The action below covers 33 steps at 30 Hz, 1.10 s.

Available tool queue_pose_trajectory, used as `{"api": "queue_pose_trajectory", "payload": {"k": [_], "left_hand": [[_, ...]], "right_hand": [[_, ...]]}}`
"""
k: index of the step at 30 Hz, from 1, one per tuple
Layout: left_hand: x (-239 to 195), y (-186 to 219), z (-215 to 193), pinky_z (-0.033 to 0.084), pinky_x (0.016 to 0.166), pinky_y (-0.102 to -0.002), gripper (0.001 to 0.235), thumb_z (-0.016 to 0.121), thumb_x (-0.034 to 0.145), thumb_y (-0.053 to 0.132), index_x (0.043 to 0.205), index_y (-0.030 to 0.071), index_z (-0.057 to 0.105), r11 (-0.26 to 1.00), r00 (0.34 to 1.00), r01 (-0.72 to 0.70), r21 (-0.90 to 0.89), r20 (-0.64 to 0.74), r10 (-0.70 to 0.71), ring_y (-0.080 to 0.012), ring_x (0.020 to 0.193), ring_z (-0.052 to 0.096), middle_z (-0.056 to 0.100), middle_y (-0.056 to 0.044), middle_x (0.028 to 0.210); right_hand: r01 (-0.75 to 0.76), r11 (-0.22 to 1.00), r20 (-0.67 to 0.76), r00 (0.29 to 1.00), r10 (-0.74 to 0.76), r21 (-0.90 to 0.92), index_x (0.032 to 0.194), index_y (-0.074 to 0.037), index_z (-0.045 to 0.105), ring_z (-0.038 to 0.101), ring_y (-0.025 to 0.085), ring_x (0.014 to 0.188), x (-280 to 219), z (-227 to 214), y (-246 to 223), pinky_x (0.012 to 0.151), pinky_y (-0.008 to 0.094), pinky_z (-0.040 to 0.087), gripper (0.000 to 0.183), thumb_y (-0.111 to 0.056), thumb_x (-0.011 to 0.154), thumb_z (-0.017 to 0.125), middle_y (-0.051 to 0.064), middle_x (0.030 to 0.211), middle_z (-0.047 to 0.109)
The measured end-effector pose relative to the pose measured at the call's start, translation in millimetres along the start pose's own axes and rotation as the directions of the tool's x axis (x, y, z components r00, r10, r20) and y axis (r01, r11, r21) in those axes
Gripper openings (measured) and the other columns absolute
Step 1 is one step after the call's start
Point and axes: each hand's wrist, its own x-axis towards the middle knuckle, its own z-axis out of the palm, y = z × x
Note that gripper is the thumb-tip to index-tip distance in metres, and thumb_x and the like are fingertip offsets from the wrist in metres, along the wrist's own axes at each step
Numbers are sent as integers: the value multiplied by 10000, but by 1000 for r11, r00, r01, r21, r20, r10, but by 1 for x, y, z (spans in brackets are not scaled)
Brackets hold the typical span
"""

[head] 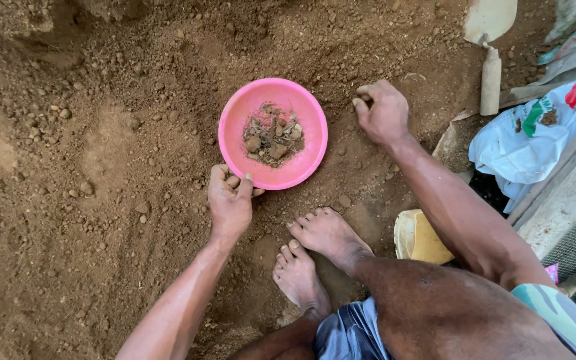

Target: The person sifts through loose soil with both hands, picking out small stones and debris and placing them into a pink plastic bowl. A trowel and a white basket are visible nearby, but the person works by hand.

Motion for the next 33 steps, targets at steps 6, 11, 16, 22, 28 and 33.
{"api": "queue_pose_trajectory", "payload": {"k": [6, 11, 16, 22, 28, 33], "left_hand": [[6, -9, 7, 626, 718, -271, 154, 532, 1020, -6, 1147, -10, 445, 999, 1000, -7, -39, 23, 7, -174, 829, 739, 749, -167, 976], [9, -13, 13, 633, 697, -266, 151, 537, 1005, -13, 1131, -8, 455, 1000, 1000, 11, -29, 20, -11, -153, 817, 736, 729, -139, 983], [12, -13, 19, 622, 695, -265, 133, 543, 1020, -9, 1118, -16, 453, 998, 999, -3, -56, 37, 5, -150, 810, 717, 716, -146, 979], [14, -11, 17, 634, 703, -259, 135, 534, 1011, -5, 1115, -9, 448, 1000, 999, 13, -24, 43, -12, -143, 814, 726, 728, -138, 973], [13, -10, 17, 625, 694, -256, 129, 535, 1013, -14, 1110, -3, 450, 999, 999, 20, -49, 27, -19, -143, 801, 716, 720, -138, 972], [14, -8, 18, 610, 677, -256, 133, 540, 1009, -10, 1106, -3, 449, 999, 999, 50, -6, 14, -50, -153, 773, 717, 733, -136, 943]], "right_hand": [[-19, 997, -23, 1000, 17, -79, 967, -87, 786, 687, 219, 755, 3, 3, -11, 681, 379, 588, 60, -134, 936, 806, 93, 893, 723], [-462, 749, 304, 885, 354, 474, 1038, -93, 773, 651, 148, 683, 9, -33, -34, 611, 335, 545, 117, -143, 933, 760, 72, 901, 751], [-336, 825, 207, 941, 268, 455, 1096, -74, 753, 618, 142, 677, 33, -45, -48, 585, 317, 510, 223, -94, 875, 772, 52, 950, 743], [-153, 977, -4, 988, 156, 151, 927, -31, 780, 658, 151, 718, 59, -17, -49, 668, 317, 557, 69, -78, 903, 825, 98, 856, 730], [-417, 725, 168, 904, 393, 548, 948, -44, 778, 595, 106, 611, 52, -26, -54, 507, 266, 478, 62, -8, 913, 742, 57, 893, 747], [-364, 481, 126, 881, 457, 798, 966, 5, 763, 576, 102, 550, 71, -28, -42, 457, 259, 444, 54, 2, 921, 734, 89, 819, 739]]}}
